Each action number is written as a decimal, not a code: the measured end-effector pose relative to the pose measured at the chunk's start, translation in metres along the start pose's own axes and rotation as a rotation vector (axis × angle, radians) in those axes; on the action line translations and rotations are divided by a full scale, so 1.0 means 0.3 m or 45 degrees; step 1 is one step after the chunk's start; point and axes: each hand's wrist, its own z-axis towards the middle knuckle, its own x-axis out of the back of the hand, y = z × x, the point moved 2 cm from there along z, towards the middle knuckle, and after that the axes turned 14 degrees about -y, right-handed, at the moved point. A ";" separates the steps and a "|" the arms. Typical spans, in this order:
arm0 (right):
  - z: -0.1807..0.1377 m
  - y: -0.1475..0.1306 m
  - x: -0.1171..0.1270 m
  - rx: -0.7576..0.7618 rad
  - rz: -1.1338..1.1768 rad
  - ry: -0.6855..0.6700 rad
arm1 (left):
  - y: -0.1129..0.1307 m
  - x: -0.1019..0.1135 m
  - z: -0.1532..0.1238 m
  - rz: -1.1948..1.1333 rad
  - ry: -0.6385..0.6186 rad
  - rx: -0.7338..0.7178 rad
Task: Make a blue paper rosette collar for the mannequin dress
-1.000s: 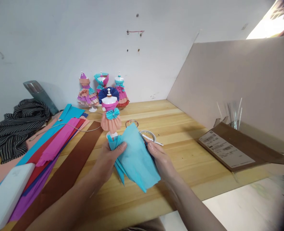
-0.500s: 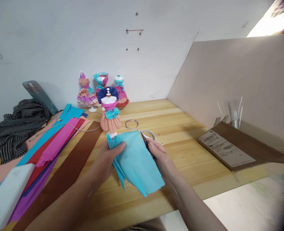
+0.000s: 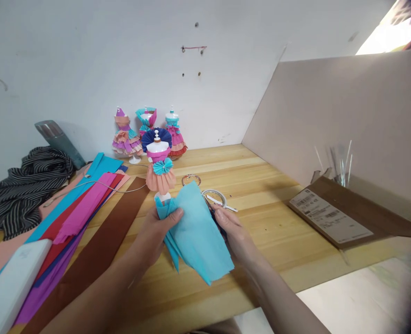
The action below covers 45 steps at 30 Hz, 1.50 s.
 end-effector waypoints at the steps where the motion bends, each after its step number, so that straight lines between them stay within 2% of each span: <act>1: 0.001 -0.002 -0.003 0.010 0.001 -0.001 | -0.002 0.000 0.000 0.012 -0.008 -0.013; 9: 0.003 -0.014 -0.016 0.017 0.017 0.000 | -0.012 0.009 0.002 0.054 -0.001 -0.063; 14: 0.008 -0.032 -0.035 0.007 0.041 -0.070 | -0.018 0.017 0.005 0.069 -0.022 -0.052; 21: 0.007 -0.026 -0.022 -0.047 0.015 -0.026 | -0.013 0.013 0.001 -0.014 -0.036 0.009; 25: 0.004 -0.034 -0.019 -0.028 0.001 -0.097 | -0.003 0.003 -0.009 -0.097 -0.066 0.039; 31: 0.004 -0.075 -0.034 0.065 -0.014 -0.219 | 0.012 0.008 -0.030 -0.096 -0.077 -0.051; 34: 0.022 -0.090 -0.044 0.081 -0.095 -0.294 | 0.027 0.028 -0.055 -0.131 -0.039 -0.125; 39: 0.092 -0.100 -0.080 0.105 -0.390 -0.261 | 0.043 0.087 -0.105 -0.165 0.018 -0.224; 41: 0.122 -0.110 -0.110 0.144 -0.477 -0.301 | 0.042 0.111 -0.115 -0.172 0.029 -0.237; 45: 0.164 -0.124 -0.165 0.208 -0.395 -0.450 | 0.030 0.152 -0.106 -0.216 0.190 -0.268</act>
